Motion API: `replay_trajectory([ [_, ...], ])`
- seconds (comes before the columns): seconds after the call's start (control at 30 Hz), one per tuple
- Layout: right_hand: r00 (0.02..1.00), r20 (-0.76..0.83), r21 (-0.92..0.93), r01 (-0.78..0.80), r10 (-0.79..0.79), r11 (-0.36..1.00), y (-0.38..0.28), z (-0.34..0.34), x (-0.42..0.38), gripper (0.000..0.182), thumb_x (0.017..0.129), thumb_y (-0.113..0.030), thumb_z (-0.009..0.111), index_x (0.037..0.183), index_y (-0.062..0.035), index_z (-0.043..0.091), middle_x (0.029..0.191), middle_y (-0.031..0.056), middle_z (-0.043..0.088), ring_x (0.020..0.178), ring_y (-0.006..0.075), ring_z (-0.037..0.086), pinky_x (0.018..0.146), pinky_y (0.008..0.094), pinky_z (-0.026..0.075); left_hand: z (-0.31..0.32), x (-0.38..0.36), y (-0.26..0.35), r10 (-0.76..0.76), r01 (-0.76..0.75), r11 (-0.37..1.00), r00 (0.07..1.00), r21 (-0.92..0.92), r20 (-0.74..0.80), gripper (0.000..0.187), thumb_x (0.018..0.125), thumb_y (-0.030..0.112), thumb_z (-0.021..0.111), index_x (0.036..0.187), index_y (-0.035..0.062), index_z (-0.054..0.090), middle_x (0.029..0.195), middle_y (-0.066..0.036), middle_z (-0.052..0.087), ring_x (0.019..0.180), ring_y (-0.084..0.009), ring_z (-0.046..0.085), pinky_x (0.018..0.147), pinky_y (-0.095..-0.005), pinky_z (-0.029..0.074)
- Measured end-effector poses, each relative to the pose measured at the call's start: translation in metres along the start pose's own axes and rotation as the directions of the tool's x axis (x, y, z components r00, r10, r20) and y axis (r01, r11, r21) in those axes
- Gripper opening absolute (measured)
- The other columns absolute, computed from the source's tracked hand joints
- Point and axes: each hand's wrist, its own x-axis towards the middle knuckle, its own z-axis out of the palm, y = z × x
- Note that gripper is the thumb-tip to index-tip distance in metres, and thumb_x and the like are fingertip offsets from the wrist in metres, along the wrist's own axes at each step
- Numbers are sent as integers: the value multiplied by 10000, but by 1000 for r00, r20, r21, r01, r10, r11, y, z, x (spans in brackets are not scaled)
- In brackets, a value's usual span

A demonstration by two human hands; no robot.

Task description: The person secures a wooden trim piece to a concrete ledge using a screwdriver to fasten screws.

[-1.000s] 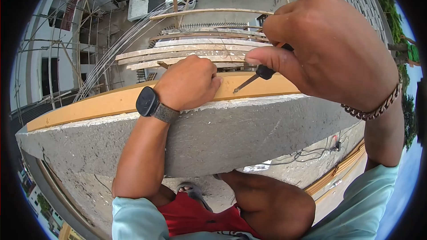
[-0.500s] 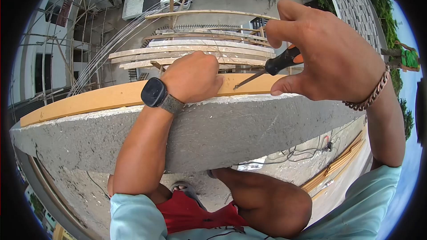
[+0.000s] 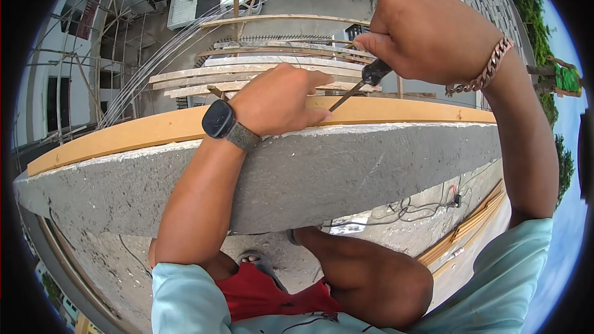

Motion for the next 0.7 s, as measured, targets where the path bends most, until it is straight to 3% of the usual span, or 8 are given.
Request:
replay_trajectory([
  [0.07, 995, 81, -27, -53, 55, 998, 1, -2, 10, 308, 896, -173, 583, 678, 29, 665, 589, 185, 588, 607, 291, 607, 603, 346, 479, 5, 8, 13, 288, -381, 888, 898, -258, -334, 447, 744, 301, 785, 1034, -19, 670, 830, -163, 694, 704, -269, 657, 650, -372, 510],
  [0.13, 980, 163, -58, -107, 115, 993, 12, 3, 14, 290, 898, -161, 571, 714, 45, 659, 633, 179, 607, 629, 271, 615, 618, 334, 484, 9, 9, 22, 226, -330, 904, 908, -271, -352, 402, 754, 317, 781, 982, -2, 691, 785, -131, 688, 627, -190, 602, 594, -318, 479],
  [0.2, 941, 103, -614, 314, -321, 724, 28, 20, 10, 156, 815, -140, 605, 876, 3, 592, 695, 146, 577, 676, 301, 605, 663, 378, 505, 17, 12, 20, 55, -180, 895, 952, -409, -300, 269, 798, 259, 746, 915, 19, 710, 757, -108, 682, 589, -153, 549, 568, -294, 451],
  [0.23, 943, 102, -614, 310, -317, 726, 23, 14, 8, 156, 815, -140, 605, 876, 3, 592, 695, 146, 577, 676, 301, 605, 663, 378, 505, 15, 12, 22, 59, -183, 895, 953, -408, -298, 269, 798, 259, 746, 915, 19, 710, 757, -108, 682, 589, -153, 549, 568, -294, 451],
  [0.3, 995, -77, 163, -44, 57, 986, 7, -5, 3, 170, 758, -172, 625, 758, -2, 624, 588, 153, 550, 573, 341, 590, 595, 401, 508, 8, 10, 26, -35, -47, 917, 980, -395, -197, 193, 828, 214, 714, 852, 23, 715, 741, -102, 679, 584, -146, 550, 564, -306, 450],
  [0.53, 986, -79, 233, 160, -145, 959, 24, -7, -10, 213, 767, -215, 614, 662, -30, 607, 535, 170, 544, 544, 356, 595, 540, 410, 495, 10, 11, 15, 37, -76, 868, 995, -490, -88, 190, 862, 195, 677, 874, 7, 700, 788, -94, 690, 687, -127, 597, 671, -293, 484],
  [0.6, 944, -250, 15, 225, -214, 974, 25, 1, -15, 225, 767, -213, 620, 645, -27, 584, 531, 163, 543, 543, 349, 598, 538, 396, 495, 10, 10, 16, 39, -69, 858, 997, -509, -70, 196, 875, 193, 662, 884, 0, 696, 815, -89, 694, 745, -127, 610, 720, -286, 487],
  [0.7, 939, -282, 155, 246, -196, 957, 22, -3, -20, 223, 766, -208, 617, 640, -31, 563, 539, 161, 541, 549, 339, 598, 549, 397, 497, 11, 10, 28, 6, -120, 856, 975, -502, -223, 199, 883, 187, 653, 886, -6, 700, 851, -85, 703, 772, -131, 617, 739, -286, 488],
])
